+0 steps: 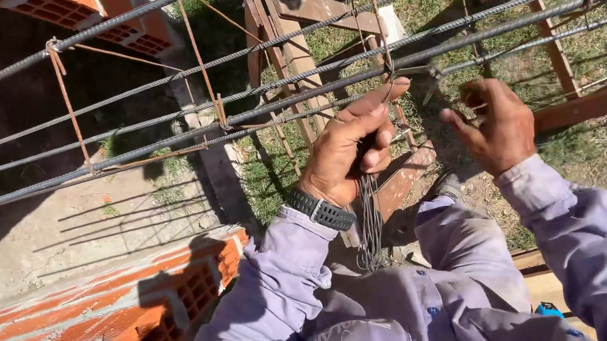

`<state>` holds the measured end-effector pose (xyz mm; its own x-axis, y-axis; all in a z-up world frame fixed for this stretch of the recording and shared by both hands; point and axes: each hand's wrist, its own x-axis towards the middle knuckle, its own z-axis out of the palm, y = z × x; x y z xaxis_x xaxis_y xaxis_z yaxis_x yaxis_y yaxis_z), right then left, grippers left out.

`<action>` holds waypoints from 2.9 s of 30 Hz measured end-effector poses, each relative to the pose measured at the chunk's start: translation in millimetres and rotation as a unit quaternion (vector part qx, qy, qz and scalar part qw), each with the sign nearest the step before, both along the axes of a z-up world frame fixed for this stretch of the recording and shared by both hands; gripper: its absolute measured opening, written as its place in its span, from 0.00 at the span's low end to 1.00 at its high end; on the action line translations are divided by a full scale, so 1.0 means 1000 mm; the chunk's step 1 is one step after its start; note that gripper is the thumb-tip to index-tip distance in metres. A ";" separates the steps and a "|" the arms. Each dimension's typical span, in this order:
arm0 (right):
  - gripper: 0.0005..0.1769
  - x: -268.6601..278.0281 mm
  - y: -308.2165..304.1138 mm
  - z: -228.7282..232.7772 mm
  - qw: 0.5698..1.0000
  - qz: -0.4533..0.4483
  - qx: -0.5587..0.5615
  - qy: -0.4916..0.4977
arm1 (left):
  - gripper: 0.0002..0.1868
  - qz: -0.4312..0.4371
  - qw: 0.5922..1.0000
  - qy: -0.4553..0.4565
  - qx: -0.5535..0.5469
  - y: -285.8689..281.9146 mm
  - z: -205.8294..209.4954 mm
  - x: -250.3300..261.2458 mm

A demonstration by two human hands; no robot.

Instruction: The person uses a rebar tying tool to twist and secure wire ties around the intersections of a steel rebar grid. The hands repeatedly loop the wire, insert the tool, and rotate it to tighten the connections on the construction framework.

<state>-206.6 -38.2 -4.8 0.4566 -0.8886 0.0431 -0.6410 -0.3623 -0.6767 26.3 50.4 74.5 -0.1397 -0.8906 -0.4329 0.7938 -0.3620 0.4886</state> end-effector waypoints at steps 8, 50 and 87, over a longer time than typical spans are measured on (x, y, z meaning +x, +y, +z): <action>0.25 0.034 -0.060 -0.169 0.994 -0.086 0.036 0.063 | 0.20 -0.022 0.998 -0.053 0.025 0.000 0.016 0.005; 0.27 0.036 0.114 0.086 0.849 -0.118 0.467 -0.219 | 0.20 -0.014 0.999 -0.036 0.008 -0.001 -0.023 0.009; 0.15 0.065 0.137 0.077 0.751 -0.178 0.525 -0.357 | 0.21 -0.037 0.993 -0.097 0.053 -0.001 -0.020 -0.006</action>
<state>-142.0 98.4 72.4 0.3750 -0.6636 -0.6473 0.0918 0.7214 -0.6864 20.2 49.8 55.0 -0.1075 -0.8286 -0.5493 0.6578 -0.4736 0.5856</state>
